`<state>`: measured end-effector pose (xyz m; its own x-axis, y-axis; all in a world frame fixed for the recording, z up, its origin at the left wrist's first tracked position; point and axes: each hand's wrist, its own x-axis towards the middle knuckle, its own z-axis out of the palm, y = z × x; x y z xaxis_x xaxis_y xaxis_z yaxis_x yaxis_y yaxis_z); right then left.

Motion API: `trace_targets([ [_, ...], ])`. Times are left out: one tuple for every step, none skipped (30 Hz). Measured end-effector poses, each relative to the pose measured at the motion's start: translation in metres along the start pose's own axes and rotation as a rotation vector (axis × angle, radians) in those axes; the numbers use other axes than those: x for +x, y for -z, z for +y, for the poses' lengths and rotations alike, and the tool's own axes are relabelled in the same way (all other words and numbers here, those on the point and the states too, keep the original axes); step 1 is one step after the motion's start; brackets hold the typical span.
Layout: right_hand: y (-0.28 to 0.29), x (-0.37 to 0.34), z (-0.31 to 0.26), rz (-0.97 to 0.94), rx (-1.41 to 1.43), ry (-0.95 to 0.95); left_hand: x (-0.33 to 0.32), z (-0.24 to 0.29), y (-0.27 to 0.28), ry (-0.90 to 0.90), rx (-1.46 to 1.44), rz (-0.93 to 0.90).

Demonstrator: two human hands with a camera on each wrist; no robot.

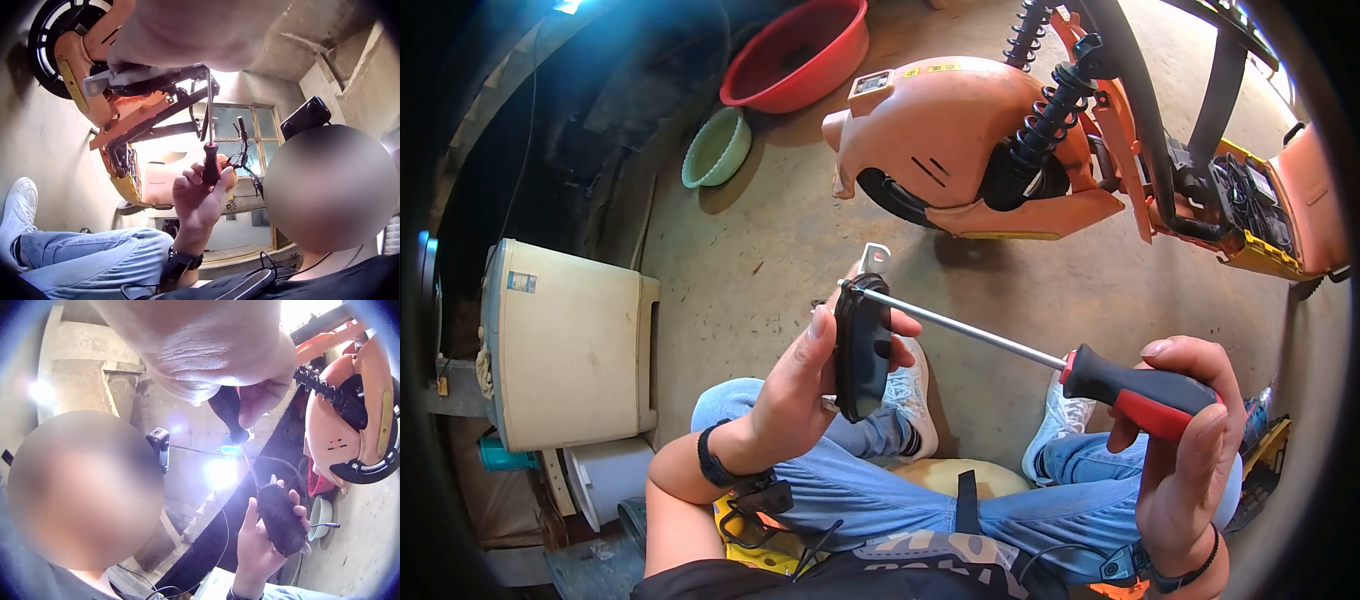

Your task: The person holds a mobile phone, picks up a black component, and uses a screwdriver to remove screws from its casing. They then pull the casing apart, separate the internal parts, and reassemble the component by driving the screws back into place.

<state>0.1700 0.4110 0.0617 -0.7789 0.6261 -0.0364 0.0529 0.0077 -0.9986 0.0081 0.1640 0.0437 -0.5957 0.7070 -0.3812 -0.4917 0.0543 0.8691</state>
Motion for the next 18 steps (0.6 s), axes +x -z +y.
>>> trace_targets([
  [0.001, 0.000, -0.003, -0.037, 0.000, -0.036, 0.000, 0.001, 0.000, -0.059, 0.098, -0.003],
  [0.002, 0.000, -0.005, -0.072, 0.000, -0.072, 0.000, 0.001, 0.001, -0.119, 0.195, -0.008],
  [0.002, 0.000, -0.005, -0.071, -0.001, -0.072, 0.000, -0.001, 0.001, -0.119, 0.194, -0.009],
  [0.002, 0.000, -0.004, -0.086, 0.012, -0.094, -0.001, -0.004, 0.003, -0.163, 0.204, -0.010],
  [0.002, 0.001, -0.003, -0.100, 0.027, -0.117, -0.001, -0.005, 0.004, -0.207, 0.215, -0.010],
  [0.003, 0.001, -0.003, -0.101, 0.026, -0.117, -0.001, -0.004, 0.005, -0.207, 0.214, -0.010],
  [0.004, 0.002, -0.005, -0.116, 0.070, -0.158, -0.001, -0.003, 0.006, -0.205, 0.232, -0.029],
  [0.005, 0.002, -0.006, -0.131, 0.114, -0.199, -0.002, -0.002, 0.006, -0.204, 0.249, -0.048],
  [0.005, 0.003, -0.006, -0.131, 0.114, -0.199, -0.002, -0.002, 0.004, -0.205, 0.249, -0.048],
  [0.005, 0.003, -0.005, -0.145, 0.119, -0.192, -0.003, -0.002, 0.000, -0.214, 0.236, -0.025],
  [0.005, 0.003, -0.004, -0.159, 0.124, -0.185, -0.003, -0.002, -0.002, -0.222, 0.223, -0.002],
  [0.003, 0.003, -0.003, -0.159, 0.124, -0.185, -0.003, -0.002, -0.001, -0.222, 0.223, -0.001],
  [0.001, 0.003, -0.002, -0.152, 0.072, -0.149, -0.002, -0.001, 0.000, -0.233, 0.232, 0.004],
  [-0.001, 0.002, -0.001, -0.144, 0.020, -0.114, -0.002, -0.002, 0.001, -0.243, 0.241, 0.010],
  [-0.003, 0.002, -0.002, -0.143, 0.020, -0.117, -0.002, -0.002, 0.001, -0.240, 0.240, 0.010],
  [-0.004, 0.002, -0.002, -0.129, 0.004, -0.107, -0.002, -0.003, 0.002, -0.255, 0.262, 0.025],
  [-0.005, 0.001, -0.003, -0.115, -0.012, -0.098, -0.002, -0.005, 0.003, -0.270, 0.284, 0.040],
  [-0.005, 0.002, -0.004, -0.115, -0.012, -0.101, -0.002, -0.005, 0.005, -0.267, 0.283, 0.041],
])
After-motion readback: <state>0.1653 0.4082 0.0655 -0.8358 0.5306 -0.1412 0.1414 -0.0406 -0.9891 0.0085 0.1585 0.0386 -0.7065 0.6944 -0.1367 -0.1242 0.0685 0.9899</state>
